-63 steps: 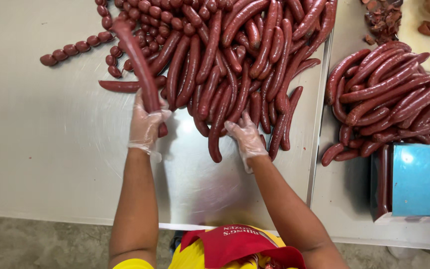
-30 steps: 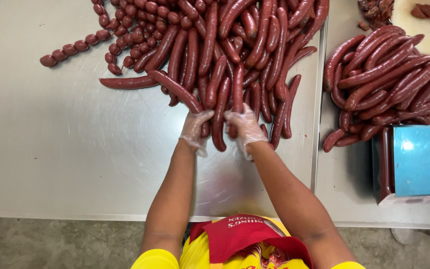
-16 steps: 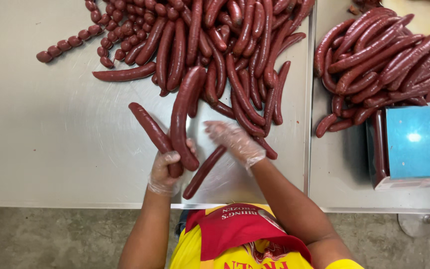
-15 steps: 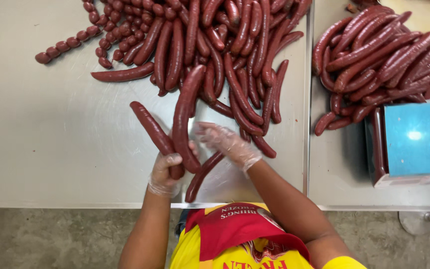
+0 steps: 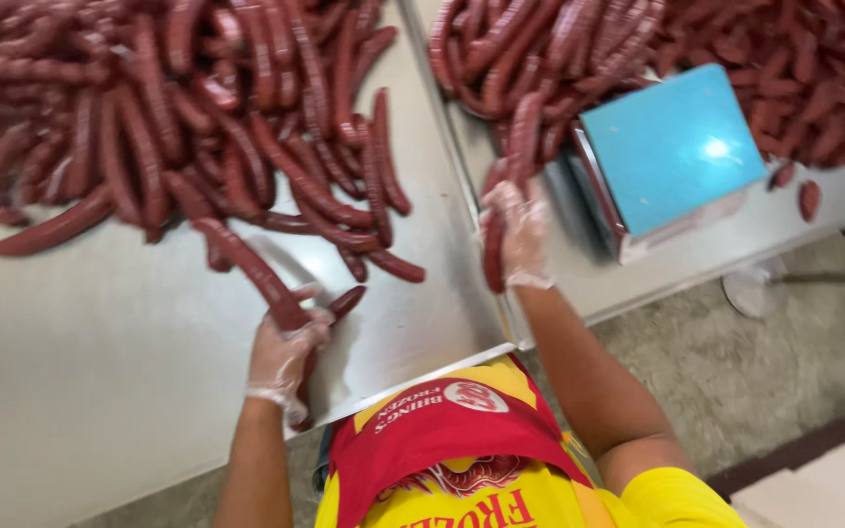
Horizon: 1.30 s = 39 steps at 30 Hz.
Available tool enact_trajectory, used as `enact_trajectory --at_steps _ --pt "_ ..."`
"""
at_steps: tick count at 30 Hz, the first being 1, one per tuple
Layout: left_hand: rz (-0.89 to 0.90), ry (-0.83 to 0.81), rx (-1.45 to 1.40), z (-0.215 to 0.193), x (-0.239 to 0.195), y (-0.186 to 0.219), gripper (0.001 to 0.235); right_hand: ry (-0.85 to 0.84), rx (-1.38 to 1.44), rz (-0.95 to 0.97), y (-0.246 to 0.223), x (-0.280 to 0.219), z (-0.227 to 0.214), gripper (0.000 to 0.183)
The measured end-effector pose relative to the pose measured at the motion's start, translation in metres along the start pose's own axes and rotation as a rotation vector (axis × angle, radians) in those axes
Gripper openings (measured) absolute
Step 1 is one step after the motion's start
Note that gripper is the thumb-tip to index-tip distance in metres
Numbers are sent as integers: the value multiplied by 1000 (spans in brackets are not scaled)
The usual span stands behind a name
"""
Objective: The person places individual sausages onto a digital scale to check their weight, then moves them between piles on a metal table.
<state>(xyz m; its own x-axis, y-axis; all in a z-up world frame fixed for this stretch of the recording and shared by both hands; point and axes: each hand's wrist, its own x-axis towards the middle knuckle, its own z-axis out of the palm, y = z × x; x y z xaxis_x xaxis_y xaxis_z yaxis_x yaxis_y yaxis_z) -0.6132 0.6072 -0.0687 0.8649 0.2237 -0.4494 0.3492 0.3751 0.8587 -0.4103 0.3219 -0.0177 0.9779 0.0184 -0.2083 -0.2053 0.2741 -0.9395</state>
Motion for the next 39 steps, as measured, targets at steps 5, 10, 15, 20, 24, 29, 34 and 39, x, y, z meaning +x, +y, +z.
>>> enact_trajectory --at_steps 5,10,15,20,24,29,34,39 --pt "-24 101 -40 36 -5 0 61 234 -410 -171 -44 95 -168 38" --pt "9 111 -65 107 1 -1 59 320 -622 -36 -42 195 -278 28" --pt "-38 117 -42 152 -14 -11 62 225 -488 -307 -52 231 -323 68" --pt "-74 251 121 158 -35 -45 59 398 -215 -393 -159 208 -354 71" --pt "-57 316 14 165 -42 -70 61 305 -182 -522 -228 191 -352 57" --pt "-98 395 71 186 -49 -68 65 325 -159 -553 -240 190 -363 59" --pt "-96 400 73 210 -53 -53 65 317 -151 -551 -235 193 -371 60" --pt "-127 429 134 224 -58 -49 64 295 -142 -575 -243 187 -369 62"
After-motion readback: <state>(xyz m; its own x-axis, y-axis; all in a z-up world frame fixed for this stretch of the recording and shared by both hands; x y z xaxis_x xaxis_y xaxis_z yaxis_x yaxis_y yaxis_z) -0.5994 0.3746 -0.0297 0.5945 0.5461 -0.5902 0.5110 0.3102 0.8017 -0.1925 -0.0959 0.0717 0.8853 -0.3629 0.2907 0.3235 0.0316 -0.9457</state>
